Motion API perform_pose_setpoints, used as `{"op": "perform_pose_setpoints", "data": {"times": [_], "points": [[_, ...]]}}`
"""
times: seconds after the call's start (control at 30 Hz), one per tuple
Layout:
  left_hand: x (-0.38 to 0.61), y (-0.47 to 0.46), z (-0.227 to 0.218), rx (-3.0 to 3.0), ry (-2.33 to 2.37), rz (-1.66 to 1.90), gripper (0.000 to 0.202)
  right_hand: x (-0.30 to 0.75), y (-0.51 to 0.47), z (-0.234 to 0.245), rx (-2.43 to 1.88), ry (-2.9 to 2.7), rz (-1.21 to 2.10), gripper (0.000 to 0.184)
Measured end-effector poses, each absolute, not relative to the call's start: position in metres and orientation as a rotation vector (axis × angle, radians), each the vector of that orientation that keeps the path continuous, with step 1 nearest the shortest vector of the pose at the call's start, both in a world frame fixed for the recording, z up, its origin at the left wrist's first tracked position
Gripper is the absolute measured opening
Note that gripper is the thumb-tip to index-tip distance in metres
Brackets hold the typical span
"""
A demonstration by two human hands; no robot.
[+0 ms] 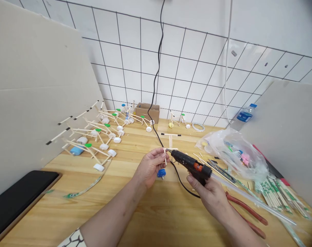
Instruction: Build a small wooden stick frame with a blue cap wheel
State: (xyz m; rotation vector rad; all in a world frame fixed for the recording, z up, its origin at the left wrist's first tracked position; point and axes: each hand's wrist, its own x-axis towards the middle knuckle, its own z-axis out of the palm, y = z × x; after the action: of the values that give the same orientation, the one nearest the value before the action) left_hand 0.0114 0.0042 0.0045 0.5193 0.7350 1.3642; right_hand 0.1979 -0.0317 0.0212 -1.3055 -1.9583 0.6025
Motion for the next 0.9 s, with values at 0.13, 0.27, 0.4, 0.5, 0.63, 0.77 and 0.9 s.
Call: {"op": "perform_pose_setpoints", "data": {"times": [0.13,0.27,0.4,0.5,0.63,0.77,0.9], "points": [[0.0120,0.0028,0.0062,0.522,0.713,1.349,0.023,0.1973,-0.0312,0.0221,-1.321,-1.954,0.604,0.031],[0.0120,0.0025,0.0065,0.513,0.692,1.338,0.022,0.1973,-0.0308,0.0220,-1.317,-1.949,0.612,0.030],[0.0119,0.0035,0.0058,0.517,0.679,1.338,0.022,0.1971,-0.0310,0.0222,-1.309,-1.949,0.617,0.029],[0.0122,0.0042,0.0054,0.515,0.683,1.338,0.025,0.1968,-0.0313,0.0230,-1.313,-1.949,0.611,0.030],[0.0124,0.0044,0.0052,0.514,0.693,1.346,0.028,0.1972,-0.0309,0.0227,-1.330,-1.947,0.594,0.031],[0.0123,0.0048,0.0044,0.510,0.694,1.346,0.026,0.1977,-0.0301,0.0209,-1.343,-1.952,0.597,0.029],[0.0120,0.0050,0.0039,0.524,0.697,1.341,0.024,0.1976,-0.0306,0.0199,-1.347,-1.942,0.603,0.030]]}}
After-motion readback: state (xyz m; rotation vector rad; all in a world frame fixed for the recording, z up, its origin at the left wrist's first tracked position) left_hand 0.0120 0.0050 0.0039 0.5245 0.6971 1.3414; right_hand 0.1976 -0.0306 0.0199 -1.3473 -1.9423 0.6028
